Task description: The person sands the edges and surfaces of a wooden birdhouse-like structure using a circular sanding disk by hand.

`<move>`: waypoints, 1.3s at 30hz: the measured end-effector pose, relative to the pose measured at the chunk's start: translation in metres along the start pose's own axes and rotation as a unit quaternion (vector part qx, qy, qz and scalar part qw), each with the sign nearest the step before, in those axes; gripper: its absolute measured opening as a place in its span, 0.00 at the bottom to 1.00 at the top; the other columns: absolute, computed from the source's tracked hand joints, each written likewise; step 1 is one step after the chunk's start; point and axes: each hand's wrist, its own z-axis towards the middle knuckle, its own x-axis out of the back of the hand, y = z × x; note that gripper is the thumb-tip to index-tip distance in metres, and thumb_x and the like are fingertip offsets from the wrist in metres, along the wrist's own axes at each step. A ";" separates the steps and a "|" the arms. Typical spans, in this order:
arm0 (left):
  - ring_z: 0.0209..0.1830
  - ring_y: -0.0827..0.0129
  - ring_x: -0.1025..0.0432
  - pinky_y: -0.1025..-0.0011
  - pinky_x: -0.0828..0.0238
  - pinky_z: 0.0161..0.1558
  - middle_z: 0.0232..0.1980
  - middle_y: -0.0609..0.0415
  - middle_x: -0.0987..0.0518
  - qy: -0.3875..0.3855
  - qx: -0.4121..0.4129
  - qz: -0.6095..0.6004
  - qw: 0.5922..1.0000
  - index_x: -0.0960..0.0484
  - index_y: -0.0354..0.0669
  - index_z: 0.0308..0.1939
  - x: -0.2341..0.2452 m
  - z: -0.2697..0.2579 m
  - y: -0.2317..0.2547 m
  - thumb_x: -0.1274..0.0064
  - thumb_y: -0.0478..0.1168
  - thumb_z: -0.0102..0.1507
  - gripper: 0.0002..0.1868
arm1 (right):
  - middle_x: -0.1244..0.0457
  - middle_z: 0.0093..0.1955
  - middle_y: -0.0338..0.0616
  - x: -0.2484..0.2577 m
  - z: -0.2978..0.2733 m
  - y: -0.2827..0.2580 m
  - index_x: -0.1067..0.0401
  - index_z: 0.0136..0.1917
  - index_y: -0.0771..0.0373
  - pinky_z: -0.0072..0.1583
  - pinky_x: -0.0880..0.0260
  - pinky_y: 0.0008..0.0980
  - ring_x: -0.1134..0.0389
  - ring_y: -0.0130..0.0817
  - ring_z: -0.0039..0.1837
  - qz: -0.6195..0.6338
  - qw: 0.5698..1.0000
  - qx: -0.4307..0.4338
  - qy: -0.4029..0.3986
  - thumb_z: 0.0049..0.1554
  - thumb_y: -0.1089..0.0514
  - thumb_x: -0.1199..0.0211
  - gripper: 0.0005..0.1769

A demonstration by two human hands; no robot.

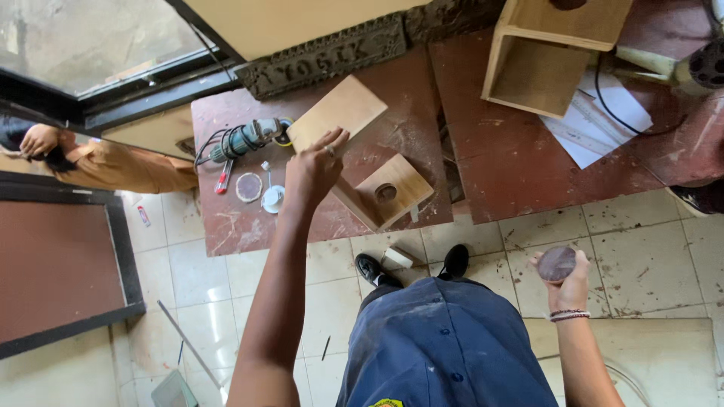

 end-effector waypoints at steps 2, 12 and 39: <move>0.57 0.64 0.22 0.51 0.20 0.50 0.64 0.82 0.23 0.054 -0.031 -0.006 0.998 0.21 0.79 0.62 0.002 -0.004 0.000 0.46 0.46 0.58 0.27 | 0.30 0.49 0.54 0.005 0.001 0.010 0.28 0.46 0.57 0.63 0.22 0.56 0.26 0.51 0.56 -0.003 1.000 -0.004 0.004 0.73 0.39 0.47 0.23; 0.55 0.59 0.20 0.60 0.22 0.55 0.57 0.56 0.15 0.196 -0.208 -0.125 0.950 0.11 0.57 0.53 -0.005 -0.034 0.007 0.36 0.35 0.61 0.17 | 0.29 0.45 0.48 -0.025 -0.024 0.003 0.30 0.44 0.53 0.60 0.22 0.57 0.25 0.50 0.52 0.020 1.000 -0.009 0.015 0.70 0.40 0.45 0.19; 0.59 0.62 0.24 0.62 0.35 0.60 0.56 0.56 0.18 0.112 -0.252 -0.201 0.940 0.17 0.58 0.33 0.008 -0.110 0.044 0.34 0.42 0.60 0.06 | 0.32 0.52 0.50 -0.260 -0.110 0.001 0.33 0.70 0.69 0.42 0.21 0.34 0.29 0.34 0.39 0.009 0.980 -0.065 -0.190 0.61 0.40 0.49 0.36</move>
